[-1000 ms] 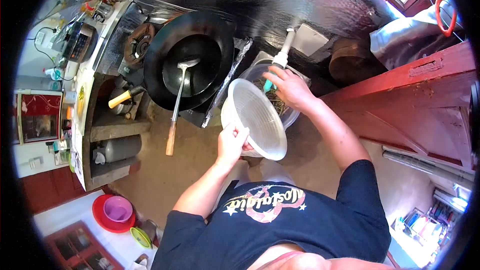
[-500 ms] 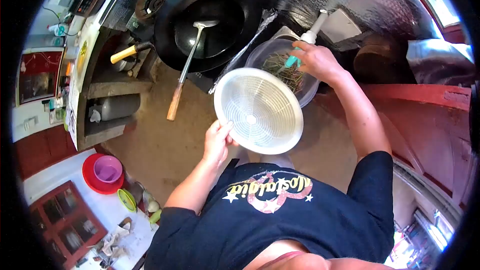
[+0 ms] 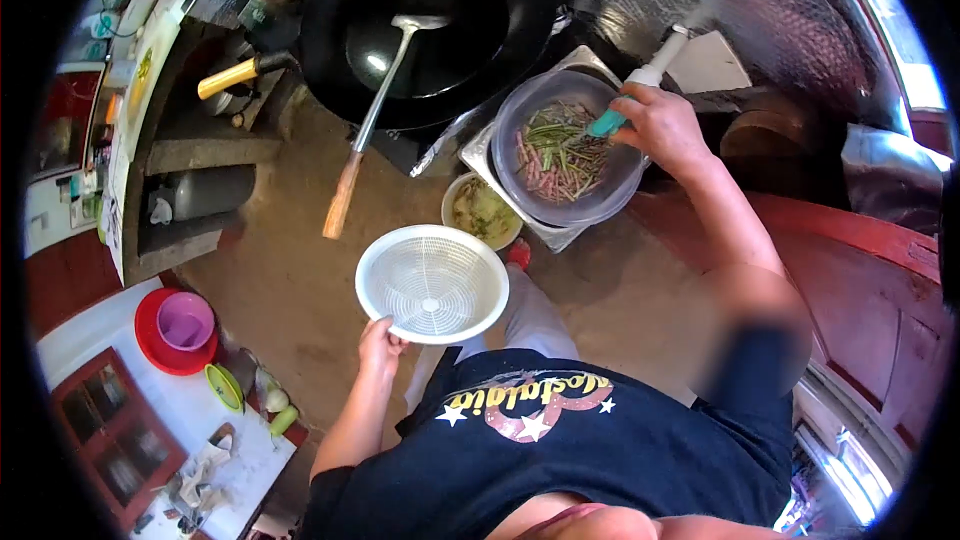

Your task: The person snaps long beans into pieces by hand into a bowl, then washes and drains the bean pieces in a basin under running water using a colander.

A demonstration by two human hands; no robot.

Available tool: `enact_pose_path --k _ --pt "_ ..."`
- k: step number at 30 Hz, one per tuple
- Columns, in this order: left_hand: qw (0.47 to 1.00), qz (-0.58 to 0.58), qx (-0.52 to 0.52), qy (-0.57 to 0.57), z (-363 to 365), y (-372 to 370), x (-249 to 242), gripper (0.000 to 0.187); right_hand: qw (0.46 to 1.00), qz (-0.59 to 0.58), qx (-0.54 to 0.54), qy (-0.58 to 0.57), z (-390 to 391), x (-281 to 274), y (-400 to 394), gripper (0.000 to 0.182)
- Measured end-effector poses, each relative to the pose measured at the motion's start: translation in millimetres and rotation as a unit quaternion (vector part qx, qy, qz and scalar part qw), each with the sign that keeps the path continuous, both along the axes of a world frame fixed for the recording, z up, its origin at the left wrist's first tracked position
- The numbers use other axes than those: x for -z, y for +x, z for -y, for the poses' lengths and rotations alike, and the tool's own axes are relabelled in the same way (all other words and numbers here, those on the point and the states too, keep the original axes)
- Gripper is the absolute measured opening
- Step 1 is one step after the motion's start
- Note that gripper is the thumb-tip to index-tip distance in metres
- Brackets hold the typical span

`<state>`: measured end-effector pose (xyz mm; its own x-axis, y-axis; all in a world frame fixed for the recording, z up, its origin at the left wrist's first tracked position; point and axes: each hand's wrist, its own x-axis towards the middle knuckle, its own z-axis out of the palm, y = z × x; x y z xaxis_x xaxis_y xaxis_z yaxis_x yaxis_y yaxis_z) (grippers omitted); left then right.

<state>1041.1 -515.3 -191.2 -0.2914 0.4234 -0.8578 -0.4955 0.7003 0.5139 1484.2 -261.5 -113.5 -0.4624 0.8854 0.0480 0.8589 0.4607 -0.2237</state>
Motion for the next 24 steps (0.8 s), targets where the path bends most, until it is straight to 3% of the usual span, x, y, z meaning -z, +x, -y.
enact_pose_path --k 5,6,9,12,14,16,18,20,21,22,24 --pt "0.999 0.018 0.028 -0.031 -8.9 -9.0 118.2 0.007 0.999 -0.047 0.021 0.012 8.1 0.4 -8.4 0.04" --pt "0.998 0.018 0.04 -0.034 -16.3 -2.7 138.1 0.006 0.998 -0.049 0.034 -0.003 11.7 -2.0 -9.8 0.049" --pt "0.998 0.046 0.053 -0.009 -35.0 18.7 182.3 0.011 0.969 -0.098 0.205 -0.096 12.9 -5.4 -30.7 0.062" --pt "0.996 0.047 0.071 0.004 -51.4 34.7 238.7 0.015 0.918 -0.076 0.358 -0.151 13.9 3.2 -52.3 0.051" --pt "0.99 0.073 0.111 0.038 -58.5 41.6 268.4 0.021 0.917 -0.094 0.356 -0.153 12.7 15.0 -48.0 0.049" --pt "0.981 0.052 0.183 0.034 -62.4 39.7 307.5 0.021 0.963 -0.077 0.252 -0.062 18.1 30.7 -33.3 0.048" --pt "0.978 0.049 0.201 0.005 -59.2 35.1 342.6 0.026 0.971 -0.087 0.214 -0.056 21.2 34.4 -30.5 0.048" --pt "0.909 -0.224 0.337 -0.095 -60.2 22.3 343.8 0.037 0.982 -0.07 0.167 -0.057 20.4 27.0 -39.9 0.05" --pt "0.902 -0.223 0.365 -0.054 -25.5 7.7 432.9 0.054 0.984 -0.055 0.158 -0.056 20.2 26.7 -40.1 0.05" --pt "0.904 -0.23 0.355 -0.062 -19.0 -3.5 409.0 0.054 0.987 -0.043 0.146 -0.056 20.7 26.8 -35.6 0.05" --pt "0.847 -0.266 0.447 -0.105 -24.0 -30.5 314.2 0.06 0.991 0.006 0.124 -0.051 18.4 26.8 -28.3 0.049"
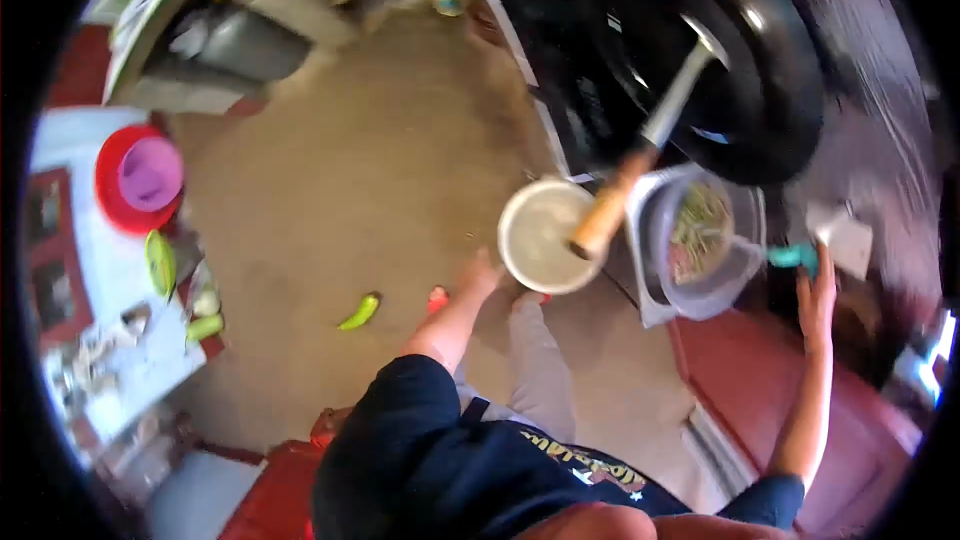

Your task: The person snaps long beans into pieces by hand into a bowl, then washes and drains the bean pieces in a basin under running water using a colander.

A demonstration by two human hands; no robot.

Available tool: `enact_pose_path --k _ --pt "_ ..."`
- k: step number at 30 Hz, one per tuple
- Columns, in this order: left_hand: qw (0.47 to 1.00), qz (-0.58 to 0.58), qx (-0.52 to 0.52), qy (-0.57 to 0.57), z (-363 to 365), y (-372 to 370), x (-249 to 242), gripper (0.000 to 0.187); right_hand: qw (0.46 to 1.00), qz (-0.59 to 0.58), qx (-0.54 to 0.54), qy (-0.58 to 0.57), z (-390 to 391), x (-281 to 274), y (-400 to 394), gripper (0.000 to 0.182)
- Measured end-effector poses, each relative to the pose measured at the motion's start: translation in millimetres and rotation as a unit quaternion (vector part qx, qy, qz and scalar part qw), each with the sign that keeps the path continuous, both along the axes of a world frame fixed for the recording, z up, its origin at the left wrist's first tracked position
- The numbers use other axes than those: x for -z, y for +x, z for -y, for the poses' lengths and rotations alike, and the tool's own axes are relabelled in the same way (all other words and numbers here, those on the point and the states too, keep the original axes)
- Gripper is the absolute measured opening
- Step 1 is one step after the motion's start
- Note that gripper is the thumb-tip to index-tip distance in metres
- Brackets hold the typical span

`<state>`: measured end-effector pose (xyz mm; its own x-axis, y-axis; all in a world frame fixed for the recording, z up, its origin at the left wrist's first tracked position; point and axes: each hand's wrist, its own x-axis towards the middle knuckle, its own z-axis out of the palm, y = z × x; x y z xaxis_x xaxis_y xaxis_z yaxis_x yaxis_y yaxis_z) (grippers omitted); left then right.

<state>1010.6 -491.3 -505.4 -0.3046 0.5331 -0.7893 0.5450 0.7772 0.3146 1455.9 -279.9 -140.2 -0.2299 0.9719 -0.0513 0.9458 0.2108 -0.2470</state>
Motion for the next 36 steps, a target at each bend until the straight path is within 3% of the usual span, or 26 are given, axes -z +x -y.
enact_pose_path --k 2,4,7,8,9,10,12,14,16,18,20,23,24,25,27,28,29,30,32,33,35,36 --pt "0.999 0.008 0.037 -0.01 18.4 -38.5 -43.0 0.065 1.0 -0.01 -0.009 -0.029 -2.8 -1.5 3.9 0.049" --pt "0.999 0.036 -0.023 0.014 62.3 -77.1 -47.9 0.066 0.997 -0.033 -0.002 -0.073 -8.0 -0.2 17.1 0.053" --pt "0.997 0.043 -0.048 -0.032 129.7 -146.7 -48.1 0.061 0.991 0.088 -0.094 -0.037 -7.7 -8.1 21.3 0.074" --pt "0.996 0.037 -0.064 -0.047 159.5 -171.3 -51.2 0.059 0.988 0.096 -0.088 -0.079 -1.5 -32.8 -11.8 0.082" --pt "0.996 0.013 -0.074 -0.042 187.4 -197.4 -64.7 0.053 0.977 0.179 -0.067 -0.09 -10.5 -16.8 5.1 0.084" --pt "0.996 -0.011 -0.084 -0.037 215.4 -221.8 -77.2 0.047 0.958 0.251 0.004 -0.139 -12.9 -14.6 -0.1 0.063" --pt "0.992 -0.01 -0.089 -0.084 277.8 -276.7 -84.4 0.034 0.93 0.356 -0.071 0.06 -41.9 70.9 107.6 0.048" --pt "0.958 -0.079 -0.275 0.024 341.2 -316.6 -177.3 0.029 0.947 0.309 0.013 0.085 -4.5 22.4 28.1 0.047" --pt "0.924 -0.077 -0.369 -0.068 387.5 -352.9 -192.8 0.028 0.963 0.255 0.026 0.078 22.0 11.9 -59.4 0.046" --pt "0.958 -0.036 -0.221 -0.18 476.7 -392.4 -129.9 0.027 0.978 0.202 0.004 0.042 41.0 21.8 -140.2 0.044" --pt "0.931 0.015 -0.327 -0.159 496.6 -404.9 -121.7 0.024 0.988 0.153 -0.027 -0.01 52.0 39.1 -219.1 0.043" --pt "0.911 0.105 -0.355 -0.18 539.7 -413.5 -120.1 0.016 0.987 0.113 -0.038 -0.108 59.0 72.3 -300.8 0.041" --pt "0.897 0.159 -0.361 -0.201 530.0 -436.5 -134.1 0.014 0.984 0.11 -0.019 -0.139 70.0 84.2 -309.3 0.041" --pt "0.952 0.077 -0.218 -0.203 517.3 -465.9 -148.5 0.015 0.979 0.114 0.003 -0.169 83.0 94.9 -311.7 0.04" --pt "0.978 -0.001 0.043 -0.204 484.2 -530.2 -186.9 0.017 0.961 0.153 0.038 -0.227 104.1 108.4 -323.0 0.039" --pt "0.989 0.041 -0.124 -0.072 459.6 -561.8 -197.7 0.014 0.95 0.175 0.061 -0.253 115.9 116.9 -316.3 0.038" --pt "0.947 0.102 -0.302 0.042 442.9 -581.0 -198.9 0.011 0.937 0.193 0.088 -0.278 127.9 117.4 -306.7 0.038" --pt "0.852 0.155 -0.481 0.134 430.8 -594.7 -190.2 0.008 0.921 0.208 0.123 -0.307 143.5 116.4 -289.2 0.037" --pt "0.762 0.225 -0.43 0.429 415.0 -606.9 -153.6 0.007 0.895 0.206 0.184 -0.35 165.3 110.4 -267.7 0.036" --pt "0.794 0.208 -0.411 0.397 405.9 -609.1 -160.3 0.007 0.885 0.197 0.208 -0.367 176.3 109.1 -259.2 0.036" --pt "0.894 0.131 -0.387 0.183 406.6 -592.2 -163.2 0.007 0.872 0.173 0.235 -0.394 190.8 106.2 -255.6 0.034" --pt "0.906 0.13 -0.377 0.145 396.6 -574.2 -160.9 0.008 0.868 0.161 0.244 -0.401 193.7 105.0 -255.5 0.034"
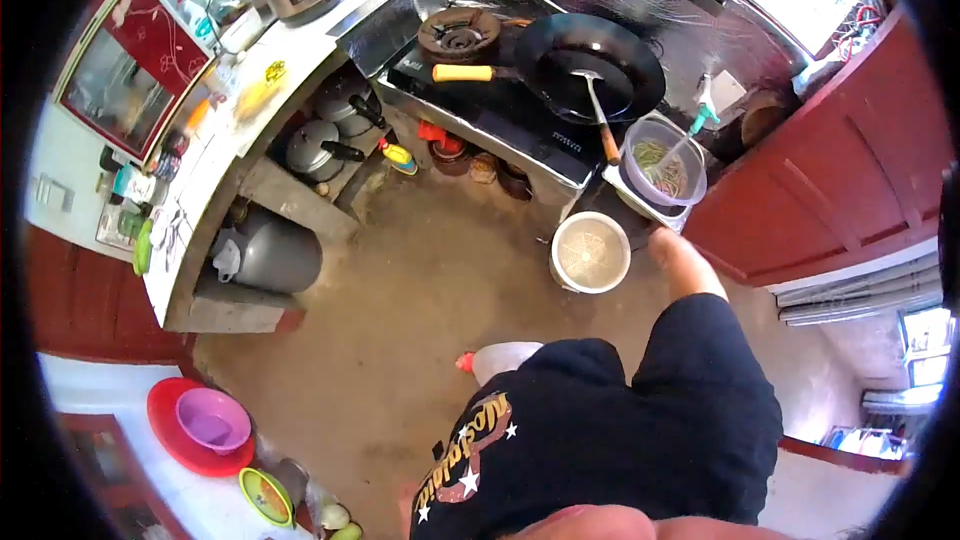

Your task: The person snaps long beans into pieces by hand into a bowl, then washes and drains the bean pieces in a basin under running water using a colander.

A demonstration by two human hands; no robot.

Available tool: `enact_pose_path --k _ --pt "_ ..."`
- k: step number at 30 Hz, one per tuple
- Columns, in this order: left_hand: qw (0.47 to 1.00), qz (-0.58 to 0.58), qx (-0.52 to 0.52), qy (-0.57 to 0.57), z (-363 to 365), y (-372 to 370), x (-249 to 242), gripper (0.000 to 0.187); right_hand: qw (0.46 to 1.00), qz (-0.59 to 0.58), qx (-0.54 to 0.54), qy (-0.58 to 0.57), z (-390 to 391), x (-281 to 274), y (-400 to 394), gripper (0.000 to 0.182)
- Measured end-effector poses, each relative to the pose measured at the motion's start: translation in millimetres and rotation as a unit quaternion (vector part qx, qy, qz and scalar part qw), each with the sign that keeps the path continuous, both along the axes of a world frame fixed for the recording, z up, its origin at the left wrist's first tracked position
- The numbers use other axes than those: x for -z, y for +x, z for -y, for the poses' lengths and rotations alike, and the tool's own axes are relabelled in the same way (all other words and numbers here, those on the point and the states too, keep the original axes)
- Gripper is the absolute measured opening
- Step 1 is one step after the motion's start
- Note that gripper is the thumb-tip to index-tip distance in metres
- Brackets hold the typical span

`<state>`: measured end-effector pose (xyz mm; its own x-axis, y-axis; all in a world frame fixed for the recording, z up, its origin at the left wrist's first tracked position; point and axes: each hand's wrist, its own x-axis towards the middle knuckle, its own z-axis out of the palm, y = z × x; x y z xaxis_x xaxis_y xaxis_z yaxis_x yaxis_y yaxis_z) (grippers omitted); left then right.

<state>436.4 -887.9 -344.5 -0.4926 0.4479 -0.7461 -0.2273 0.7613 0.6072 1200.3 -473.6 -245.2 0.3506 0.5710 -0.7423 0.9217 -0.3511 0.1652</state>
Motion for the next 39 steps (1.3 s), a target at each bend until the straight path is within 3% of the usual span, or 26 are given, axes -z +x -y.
enact_pose_path --k 5,6,7,9,14,18,22,25,28,32,34,36,38,39 --pt "0.992 0.051 0.091 -0.073 -27.5 77.8 14.3 0.008 0.998 0.011 0.054 0.043 27.8 -24.8 31.5 0.032" --pt "0.99 0.055 0.103 -0.073 -32.9 89.8 15.2 0.009 0.993 0.026 0.058 0.1 34.4 -51.3 36.3 0.032" --pt "0.989 0.06 0.113 -0.073 -41.0 103.3 15.2 0.009 0.981 0.026 0.083 0.172 35.6 -36.0 70.8 0.024" --pt "0.987 0.067 0.123 -0.077 -46.6 128.7 11.6 0.009 0.979 0.103 -0.004 0.176 25.0 -109.0 72.9 0.021" --pt "0.982 0.069 0.154 -0.082 -67.7 187.3 -15.5 0.01 0.894 0.19 -0.066 0.4 -51.6 -133.5 144.4 0.02" --pt "0.982 0.064 0.152 -0.095 -90.4 236.0 -24.6 0.011 0.842 0.205 -0.142 0.478 -128.1 -148.0 192.2 0.031" --pt "0.977 0.052 0.162 -0.129 -102.0 277.9 -30.6 0.012 0.827 0.187 -0.345 0.401 -170.5 -147.5 235.2 0.035" --pt "0.973 0.045 0.174 -0.143 -110.4 306.5 -36.0 0.012 0.838 0.109 -0.426 0.323 -187.9 -146.0 251.0 0.038" --pt "0.97 0.033 0.193 -0.142 -113.2 325.7 -41.8 0.013 0.793 0.064 -0.489 0.359 -196.5 -146.0 259.8 0.04" --pt "0.974 0.017 0.198 -0.107 -120.1 331.8 -48.2 0.014 0.836 0.048 -0.477 0.268 -205.0 -154.5 263.6 0.044" --pt "0.979 0.019 0.177 -0.097 -123.5 336.8 -56.0 0.014 0.774 -0.008 -0.46 0.434 -196.7 -152.2 270.7 0.036" --pt "0.987 0.038 0.137 -0.08 -135.1 348.9 -72.4 0.016 0.792 -0.043 -0.251 0.555 -192.8 -144.0 283.6 0.024" --pt "0.986 0.042 0.129 -0.093 -134.8 361.3 -80.4 0.017 0.877 0.006 -0.061 0.477 -167.4 -132.2 288.1 0.021" --pt "0.983 0.041 0.142 -0.111 -131.4 369.3 -83.5 0.017 0.919 -0.001 -0.032 0.394 -154.8 -108.3 285.6 0.02"
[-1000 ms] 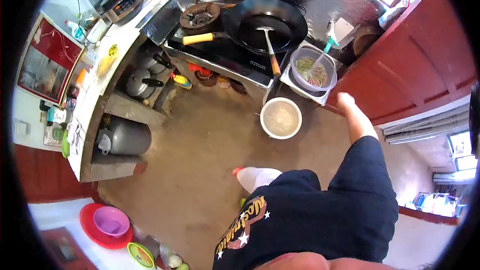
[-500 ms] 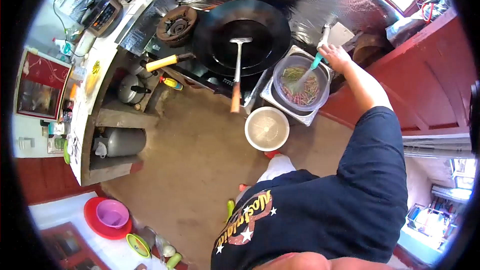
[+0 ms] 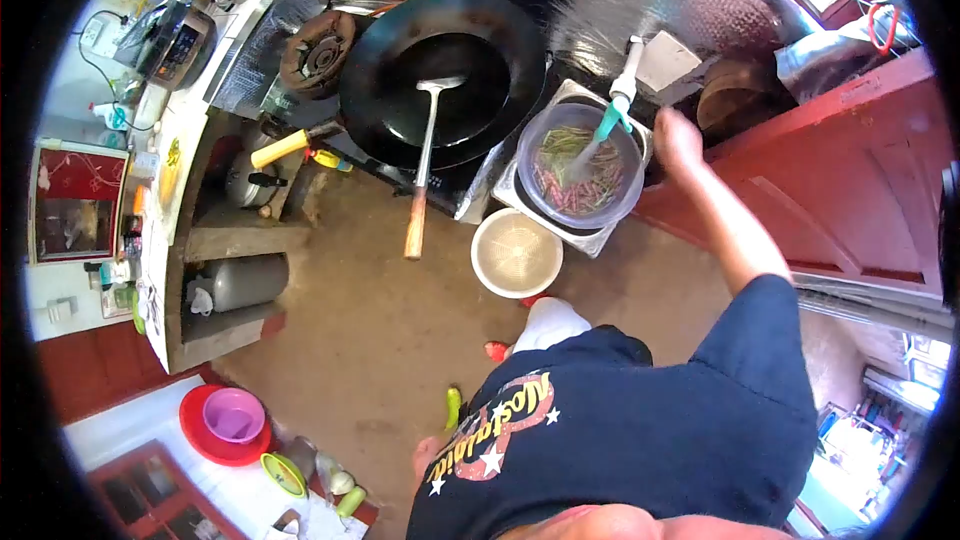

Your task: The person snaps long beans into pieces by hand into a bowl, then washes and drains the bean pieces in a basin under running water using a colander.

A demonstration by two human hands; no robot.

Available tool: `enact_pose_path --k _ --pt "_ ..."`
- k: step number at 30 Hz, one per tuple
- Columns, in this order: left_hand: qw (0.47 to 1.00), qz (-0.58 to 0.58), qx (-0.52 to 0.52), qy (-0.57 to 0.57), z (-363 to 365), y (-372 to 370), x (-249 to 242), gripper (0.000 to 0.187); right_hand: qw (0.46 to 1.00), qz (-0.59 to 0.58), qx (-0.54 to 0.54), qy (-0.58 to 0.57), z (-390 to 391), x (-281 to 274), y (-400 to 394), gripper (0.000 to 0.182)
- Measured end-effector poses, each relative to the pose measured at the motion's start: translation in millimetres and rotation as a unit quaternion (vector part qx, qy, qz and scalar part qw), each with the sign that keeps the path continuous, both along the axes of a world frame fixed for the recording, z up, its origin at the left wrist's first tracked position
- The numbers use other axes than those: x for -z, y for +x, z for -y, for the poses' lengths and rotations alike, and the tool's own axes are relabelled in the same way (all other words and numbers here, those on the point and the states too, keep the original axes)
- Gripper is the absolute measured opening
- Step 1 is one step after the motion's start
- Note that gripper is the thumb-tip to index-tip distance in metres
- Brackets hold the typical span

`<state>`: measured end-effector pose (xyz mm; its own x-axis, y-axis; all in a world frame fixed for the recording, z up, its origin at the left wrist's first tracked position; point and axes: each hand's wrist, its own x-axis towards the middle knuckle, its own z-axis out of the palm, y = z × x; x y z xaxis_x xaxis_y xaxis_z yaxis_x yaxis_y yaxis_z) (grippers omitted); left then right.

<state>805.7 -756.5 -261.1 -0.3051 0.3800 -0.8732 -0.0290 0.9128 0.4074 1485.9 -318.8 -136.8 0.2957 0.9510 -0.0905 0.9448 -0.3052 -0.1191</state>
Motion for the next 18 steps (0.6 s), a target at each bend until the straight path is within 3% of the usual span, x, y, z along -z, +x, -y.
enact_pose_path --k 1,3,4,5,8,10,11,13,15,18 --pt "1.0 0.001 0.018 -0.018 5.0 6.6 -0.6 0.017 0.995 -0.015 0.023 -0.092 11.6 36.8 -4.2 0.018" --pt "0.997 0.005 0.049 -0.054 8.2 18.5 0.6 0.018 0.957 -0.194 -0.135 -0.17 43.4 126.7 -23.9 0.031" --pt "0.996 0.005 0.06 -0.068 9.2 22.8 -0.1 0.018 0.931 -0.282 -0.104 -0.205 46.3 142.5 -50.0 0.038" --pt "0.994 0.006 0.069 -0.083 8.4 27.8 0.2 0.018 0.918 -0.318 -0.185 -0.145 46.1 216.8 -59.0 0.04" --pt "0.989 0.001 0.078 -0.125 11.8 33.0 -8.5 0.019 0.877 -0.386 -0.163 -0.234 18.3 224.0 -103.5 0.042" --pt "0.987 -0.002 0.069 -0.147 10.6 34.3 -18.8 0.02 0.93 -0.236 -0.101 -0.263 12.0 244.3 -114.0 0.046" --pt "0.986 -0.005 0.066 -0.153 8.4 34.7 -22.3 0.02 0.928 -0.24 -0.101 -0.266 11.9 249.3 -113.0 0.046" --pt "0.985 -0.008 0.057 -0.163 9.0 36.2 -26.1 0.021 0.98 -0.085 -0.085 -0.156 6.4 226.7 -109.6 0.046" --pt "0.984 -0.007 0.056 -0.168 7.5 39.4 -25.0 0.021 0.984 -0.11 -0.08 -0.11 4.0 244.1 -108.7 0.038" --pt "0.983 0.001 0.061 -0.172 5.7 47.8 -21.2 0.022 0.96 -0.203 -0.08 -0.177 -4.9 229.6 -104.4 0.038"
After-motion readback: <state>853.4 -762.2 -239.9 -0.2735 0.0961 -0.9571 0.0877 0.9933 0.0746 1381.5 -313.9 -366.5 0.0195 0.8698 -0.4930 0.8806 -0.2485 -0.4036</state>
